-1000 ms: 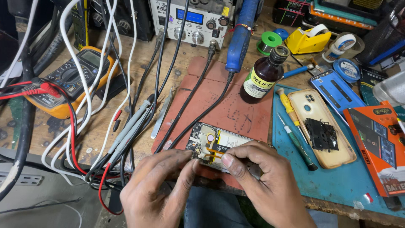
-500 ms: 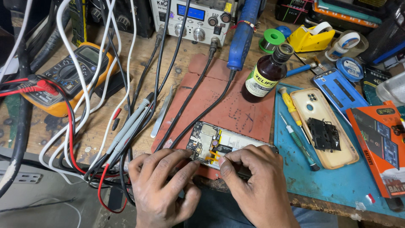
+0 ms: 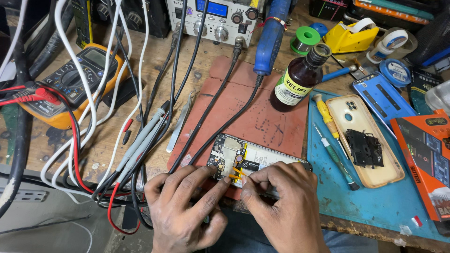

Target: The person works on a disassembled smartphone, using a small screwdriver to remove screws and a plastic pry tool to lift internal components. They handle the camera module and ribbon cables, placing removed parts on the workbench.

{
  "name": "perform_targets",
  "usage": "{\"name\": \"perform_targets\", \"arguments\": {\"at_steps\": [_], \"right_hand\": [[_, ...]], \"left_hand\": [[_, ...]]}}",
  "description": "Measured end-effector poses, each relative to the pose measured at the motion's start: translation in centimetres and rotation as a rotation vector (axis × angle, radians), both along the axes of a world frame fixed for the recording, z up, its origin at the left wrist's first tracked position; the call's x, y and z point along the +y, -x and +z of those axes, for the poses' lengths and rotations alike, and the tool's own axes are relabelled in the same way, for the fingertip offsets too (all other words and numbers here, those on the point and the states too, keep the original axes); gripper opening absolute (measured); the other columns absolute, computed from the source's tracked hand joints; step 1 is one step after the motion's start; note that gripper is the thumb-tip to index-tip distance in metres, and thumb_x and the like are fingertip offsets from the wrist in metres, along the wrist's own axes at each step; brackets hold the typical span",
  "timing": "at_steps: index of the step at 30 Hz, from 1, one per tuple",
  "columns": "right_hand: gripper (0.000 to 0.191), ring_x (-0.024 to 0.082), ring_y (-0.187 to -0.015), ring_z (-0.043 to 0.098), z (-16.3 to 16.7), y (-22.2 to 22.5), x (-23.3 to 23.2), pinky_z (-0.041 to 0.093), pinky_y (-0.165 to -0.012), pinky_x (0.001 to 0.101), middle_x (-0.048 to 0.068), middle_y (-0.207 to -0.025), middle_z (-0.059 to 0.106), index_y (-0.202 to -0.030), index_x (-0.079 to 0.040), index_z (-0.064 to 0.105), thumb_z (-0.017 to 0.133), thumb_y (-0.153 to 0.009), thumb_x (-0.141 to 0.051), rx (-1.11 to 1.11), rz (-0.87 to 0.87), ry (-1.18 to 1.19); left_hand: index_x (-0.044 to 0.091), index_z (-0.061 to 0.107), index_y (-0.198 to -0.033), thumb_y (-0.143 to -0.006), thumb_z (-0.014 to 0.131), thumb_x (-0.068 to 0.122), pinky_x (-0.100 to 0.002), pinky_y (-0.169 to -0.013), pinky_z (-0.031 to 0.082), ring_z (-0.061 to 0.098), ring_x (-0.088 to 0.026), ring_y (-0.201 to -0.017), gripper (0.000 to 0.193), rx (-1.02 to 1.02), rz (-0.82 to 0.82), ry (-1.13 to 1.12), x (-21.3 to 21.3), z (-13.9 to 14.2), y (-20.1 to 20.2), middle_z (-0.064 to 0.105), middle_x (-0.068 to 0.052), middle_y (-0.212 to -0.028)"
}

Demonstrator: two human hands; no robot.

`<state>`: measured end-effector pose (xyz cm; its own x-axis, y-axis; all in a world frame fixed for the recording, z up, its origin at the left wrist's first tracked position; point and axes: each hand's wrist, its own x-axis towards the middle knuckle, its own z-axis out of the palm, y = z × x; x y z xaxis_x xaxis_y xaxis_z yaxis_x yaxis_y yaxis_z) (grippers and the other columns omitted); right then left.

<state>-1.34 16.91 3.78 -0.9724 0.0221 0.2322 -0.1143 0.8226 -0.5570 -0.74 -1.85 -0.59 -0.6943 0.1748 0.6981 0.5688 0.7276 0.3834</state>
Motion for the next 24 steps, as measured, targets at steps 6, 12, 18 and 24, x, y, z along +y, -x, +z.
{"name": "perform_targets", "arguments": {"at_steps": [6, 12, 18, 24], "right_hand": [[0.017, 0.02, -0.078, 0.06, 0.0, -0.1, 0.0, 0.04, -0.079, 0.0413, -0.002, -0.068, 0.065, -0.076, -0.013, 0.072, 0.083, -0.067, -0.022, 0.061, 0.043, -0.017], [0.018, 0.019, -0.075, 0.06, -0.1, -0.2, -0.2, 0.042, -0.081, 0.0401, -0.004, -0.069, 0.065, -0.08, -0.014, 0.073, 0.084, -0.073, -0.026, 0.058, 0.027, 0.012], [0.026, 0.018, -0.077, 0.061, -0.1, -0.2, -0.1, 0.043, -0.081, 0.0408, -0.004, -0.069, 0.065, -0.093, -0.013, 0.072, 0.083, -0.073, -0.025, 0.114, 0.039, 0.012], [0.025, 0.019, -0.076, 0.06, -0.1, -0.2, 0.1, 0.044, -0.079, 0.0398, -0.004, -0.07, 0.065, -0.094, -0.014, 0.073, 0.084, -0.075, -0.027, 0.116, 0.058, -0.012]], "left_hand": [[0.021, 0.079, -0.111, -0.075, 0.066, 0.038, -0.044, -0.096, 0.035, 0.067, -0.021, -0.106, 0.042, 0.003, 0.023, 0.043, 0.0, -0.4, -0.1, 0.069, -0.004, -0.114], [0.023, 0.079, -0.11, -0.077, 0.066, 0.042, -0.045, -0.098, 0.032, 0.065, -0.021, -0.107, 0.04, 0.029, 0.066, -0.011, 0.7, -0.9, -0.2, 0.063, -0.005, -0.111], [0.024, 0.076, -0.099, -0.073, 0.067, 0.045, -0.048, -0.101, 0.031, 0.061, -0.027, -0.113, 0.035, 0.033, 0.112, -0.005, 1.8, -1.7, -0.2, 0.06, -0.006, -0.111], [0.021, 0.076, -0.118, -0.081, 0.062, 0.043, -0.048, -0.105, 0.035, 0.063, -0.027, -0.117, 0.045, 0.077, 0.06, -0.023, 1.2, -2.8, -0.2, 0.059, -0.007, -0.113]]}}
